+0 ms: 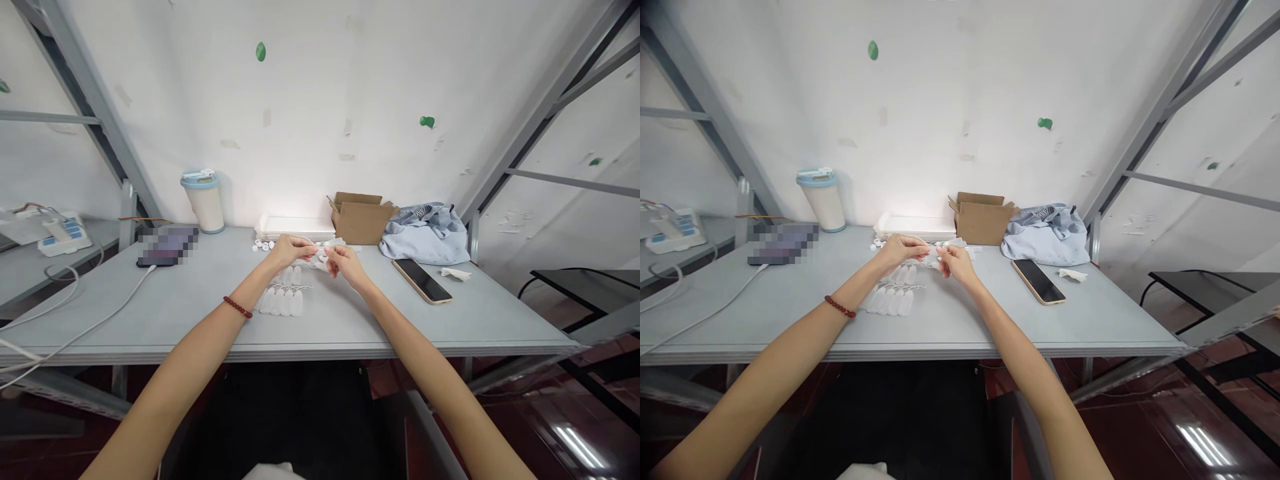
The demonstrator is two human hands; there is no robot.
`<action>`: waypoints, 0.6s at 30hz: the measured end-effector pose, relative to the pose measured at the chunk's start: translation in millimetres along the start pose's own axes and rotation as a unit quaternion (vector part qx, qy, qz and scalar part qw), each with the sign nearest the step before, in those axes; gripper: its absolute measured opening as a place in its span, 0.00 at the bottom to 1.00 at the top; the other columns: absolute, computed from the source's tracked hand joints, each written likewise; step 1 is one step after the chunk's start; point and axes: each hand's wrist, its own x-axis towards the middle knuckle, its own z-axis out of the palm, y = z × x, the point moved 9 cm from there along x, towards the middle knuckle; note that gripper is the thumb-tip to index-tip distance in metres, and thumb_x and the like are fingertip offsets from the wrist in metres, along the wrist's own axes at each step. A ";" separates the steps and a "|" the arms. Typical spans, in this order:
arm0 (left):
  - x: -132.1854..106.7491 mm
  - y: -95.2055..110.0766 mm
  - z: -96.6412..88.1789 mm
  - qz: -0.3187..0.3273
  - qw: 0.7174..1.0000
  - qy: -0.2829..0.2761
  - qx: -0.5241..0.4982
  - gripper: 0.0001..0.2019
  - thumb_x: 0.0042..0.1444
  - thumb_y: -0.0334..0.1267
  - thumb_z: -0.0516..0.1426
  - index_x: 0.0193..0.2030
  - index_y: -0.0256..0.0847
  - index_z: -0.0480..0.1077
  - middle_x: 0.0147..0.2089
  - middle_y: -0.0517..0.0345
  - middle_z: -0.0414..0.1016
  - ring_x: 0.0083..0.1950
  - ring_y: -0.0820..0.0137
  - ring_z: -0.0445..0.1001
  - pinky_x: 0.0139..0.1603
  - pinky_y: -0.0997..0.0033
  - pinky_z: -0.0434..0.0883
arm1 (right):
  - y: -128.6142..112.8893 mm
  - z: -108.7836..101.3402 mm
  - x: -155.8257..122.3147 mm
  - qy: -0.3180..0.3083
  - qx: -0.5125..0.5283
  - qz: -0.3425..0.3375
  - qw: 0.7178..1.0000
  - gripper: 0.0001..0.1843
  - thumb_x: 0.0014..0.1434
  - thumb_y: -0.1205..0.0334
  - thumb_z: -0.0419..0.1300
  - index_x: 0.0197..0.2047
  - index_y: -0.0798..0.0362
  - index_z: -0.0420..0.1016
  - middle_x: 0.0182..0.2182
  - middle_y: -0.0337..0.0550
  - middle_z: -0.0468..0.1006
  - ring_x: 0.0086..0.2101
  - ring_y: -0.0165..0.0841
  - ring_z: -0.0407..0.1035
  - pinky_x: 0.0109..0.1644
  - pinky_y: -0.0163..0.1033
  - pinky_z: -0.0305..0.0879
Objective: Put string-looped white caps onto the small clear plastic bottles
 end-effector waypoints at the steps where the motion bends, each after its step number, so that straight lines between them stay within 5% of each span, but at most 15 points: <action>1: -0.1 -0.6 -0.1 -0.006 1.000 0.002 -0.002 0.19 0.33 0.50 0.70 0.26 0.36 0.78 0.32 0.52 0.77 0.34 0.69 0.71 0.37 0.65 0.71 | -0.1 -0.1 0.1 0.002 0.000 -0.001 1.000 0.26 0.49 0.35 0.60 0.23 0.51 0.62 0.15 0.35 0.68 0.13 0.27 0.60 0.17 0.36 0.57; 8: -1.8 -12.2 2.5 -0.084 0.996 -0.002 0.002 0.25 0.42 0.60 0.65 0.27 0.34 0.74 0.26 0.51 0.74 0.28 0.69 0.71 0.30 0.67 0.69 | -5.9 -3.3 -0.1 0.034 -0.020 -0.054 0.998 0.26 0.51 0.35 0.59 0.26 0.51 0.65 0.19 0.36 0.70 0.15 0.28 0.61 0.21 0.36 0.56; 18: -3.2 -4.6 6.3 -0.029 0.993 -0.039 0.106 0.24 0.49 0.57 0.60 0.21 0.36 0.66 0.22 0.59 0.66 0.23 0.76 0.64 0.26 0.73 0.64 | -16.8 -5.7 -5.4 0.058 -0.147 -0.091 0.983 0.27 0.59 0.38 0.51 0.21 0.51 0.59 0.14 0.35 0.66 0.19 0.28 0.60 0.29 0.36 0.57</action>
